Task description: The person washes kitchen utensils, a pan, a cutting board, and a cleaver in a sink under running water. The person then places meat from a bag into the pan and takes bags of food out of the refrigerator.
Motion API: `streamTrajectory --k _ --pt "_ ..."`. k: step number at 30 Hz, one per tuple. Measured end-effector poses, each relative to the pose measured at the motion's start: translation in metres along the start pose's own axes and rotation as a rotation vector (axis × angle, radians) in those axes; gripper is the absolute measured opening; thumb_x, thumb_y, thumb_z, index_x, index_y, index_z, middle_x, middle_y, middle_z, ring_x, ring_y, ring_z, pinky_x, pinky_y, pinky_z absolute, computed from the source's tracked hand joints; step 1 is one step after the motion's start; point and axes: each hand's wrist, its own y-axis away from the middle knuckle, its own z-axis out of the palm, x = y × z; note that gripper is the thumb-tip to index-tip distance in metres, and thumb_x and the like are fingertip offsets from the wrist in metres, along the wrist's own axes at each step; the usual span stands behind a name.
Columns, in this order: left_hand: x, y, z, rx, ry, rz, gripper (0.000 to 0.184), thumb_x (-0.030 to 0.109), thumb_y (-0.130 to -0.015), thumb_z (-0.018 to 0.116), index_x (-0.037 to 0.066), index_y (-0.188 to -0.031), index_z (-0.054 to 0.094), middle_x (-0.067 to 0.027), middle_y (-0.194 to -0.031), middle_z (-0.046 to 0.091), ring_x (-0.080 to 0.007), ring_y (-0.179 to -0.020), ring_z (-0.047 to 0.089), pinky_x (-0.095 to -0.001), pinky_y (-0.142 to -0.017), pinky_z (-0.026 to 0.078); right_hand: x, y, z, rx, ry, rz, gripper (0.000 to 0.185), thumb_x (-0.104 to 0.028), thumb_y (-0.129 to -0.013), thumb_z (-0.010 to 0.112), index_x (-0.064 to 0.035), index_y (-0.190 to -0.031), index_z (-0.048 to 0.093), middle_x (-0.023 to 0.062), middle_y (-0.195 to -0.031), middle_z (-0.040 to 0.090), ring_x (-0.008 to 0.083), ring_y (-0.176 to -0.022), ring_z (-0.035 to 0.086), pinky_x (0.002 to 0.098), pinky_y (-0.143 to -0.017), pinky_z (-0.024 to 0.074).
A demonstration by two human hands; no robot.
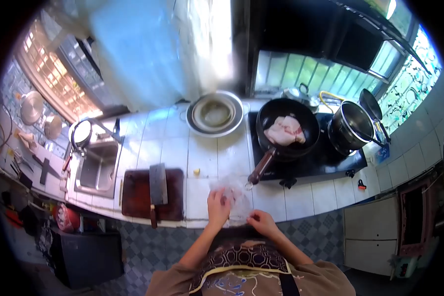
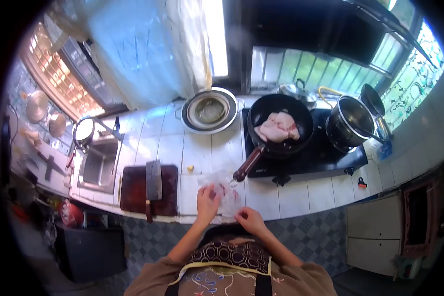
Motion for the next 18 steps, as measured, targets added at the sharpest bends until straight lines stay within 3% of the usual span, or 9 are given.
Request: streamTrajectory --k 4,6,8,10,12,14,16,17,18 --pt "0.009 0.023 -0.018 0.048 0.074 -0.094 0.024 0.004 -0.071 0.059 0.002 -0.095 0.055 -0.0121 -0.088 0.050 -0.0245 -0.083 0.051 -0.0325 -0.072 0.043 -0.013 0.008 -0.013 0.113 0.189 0.004 0.030 -0.025 -0.073 0.061 -0.0041 -0.093 0.056 0.0101 -0.072 0.058 0.0226 -0.067 0.058 0.0312 -0.063 0.0455" --pt "-0.002 0.042 -0.019 0.045 0.212 -0.137 0.018 0.002 -0.070 0.059 0.002 -0.088 0.056 -0.0106 -0.081 0.053 -0.0205 -0.073 0.054 -0.0279 -0.063 0.044 -0.004 0.019 -0.022 0.194 0.130 -0.046 0.042 -0.024 -0.073 0.062 -0.0028 -0.107 0.050 0.0122 -0.085 0.058 0.0246 -0.072 0.058 0.0317 -0.066 0.0471" --pt "0.004 0.039 -0.019 0.040 0.221 -0.086 0.017 0.001 -0.070 0.060 0.001 -0.086 0.056 -0.0101 -0.077 0.055 -0.0182 -0.069 0.055 -0.0274 -0.063 0.045 -0.001 0.029 -0.029 0.243 0.174 -0.036 0.041 -0.025 -0.074 0.061 -0.0020 -0.107 0.051 0.0132 -0.091 0.058 0.0256 -0.074 0.059 0.0333 -0.067 0.0473" --pt "0.011 0.060 -0.029 -0.227 0.220 -0.282 0.018 0.002 -0.070 0.059 0.001 -0.087 0.056 -0.0114 -0.082 0.058 -0.0170 -0.073 0.057 -0.0279 -0.065 0.045 0.004 0.050 -0.045 0.378 0.229 -0.022 0.038 -0.023 -0.074 0.061 -0.0023 -0.105 0.053 0.0120 -0.089 0.058 0.0230 -0.073 0.058 0.0314 -0.067 0.0471" --pt "0.017 0.076 -0.028 -0.345 0.229 -0.233 0.020 0.002 -0.070 0.059 0.001 -0.090 0.057 -0.0122 -0.083 0.059 -0.0168 -0.075 0.058 -0.0276 -0.067 0.045 0.025 0.086 -0.051 0.564 0.330 -0.016 0.029 -0.025 -0.074 0.060 -0.0052 -0.096 0.059 0.0104 -0.081 0.059 0.0230 -0.073 0.058 0.0315 -0.067 0.0468" --pt "0.019 0.096 -0.010 -0.466 0.253 -0.176 0.022 0.002 -0.070 0.058 0.001 -0.093 0.058 -0.0130 -0.084 0.060 -0.0167 -0.077 0.059 -0.0274 -0.070 0.046 0.039 0.129 -0.058 0.640 0.430 0.060 0.023 -0.030 -0.075 0.056 -0.0097 -0.085 0.063 0.0103 -0.079 0.061 0.0281 -0.077 0.058 0.0400 -0.067 0.0455" --pt "0.023 0.138 0.019 -0.455 0.394 0.097 0.027 0.004 -0.072 0.059 0.001 -0.099 0.058 -0.0137 -0.085 0.062 -0.0178 -0.081 0.060 -0.0279 -0.074 0.046 0.082 0.203 -0.045 0.728 0.427 0.174 0.024 -0.031 -0.075 0.054 -0.0106 -0.082 0.063 0.0096 -0.079 0.061 0.0284 -0.078 0.058 0.0412 -0.067 0.0449" --pt "0.040 0.150 0.014 -0.567 0.261 0.162 0.037 0.003 -0.066 0.057 0.004 -0.103 0.058 -0.0139 -0.099 0.059 -0.0251 -0.098 0.055 -0.0315 -0.088 0.040 0.098 0.226 -0.039 0.704 0.441 0.208 0.024 -0.033 -0.076 0.053 -0.0116 -0.080 0.064 0.0089 -0.079 0.061 0.0288 -0.078 0.058 0.0425 -0.067 0.0443" --pt "0.043 0.165 0.026 -0.603 0.287 0.184 0.037 0.003 -0.066 0.057 0.004 -0.103 0.058 -0.0139 -0.099 0.059 -0.0251 -0.098 0.055 -0.0315 -0.088 0.040 0.107 0.254 -0.031 0.668 0.416 0.248 0.025 -0.034 -0.076 0.053 -0.0121 -0.082 0.064 0.0083 -0.080 0.061 0.0282 -0.081 0.058 0.0434 -0.071 0.0430"
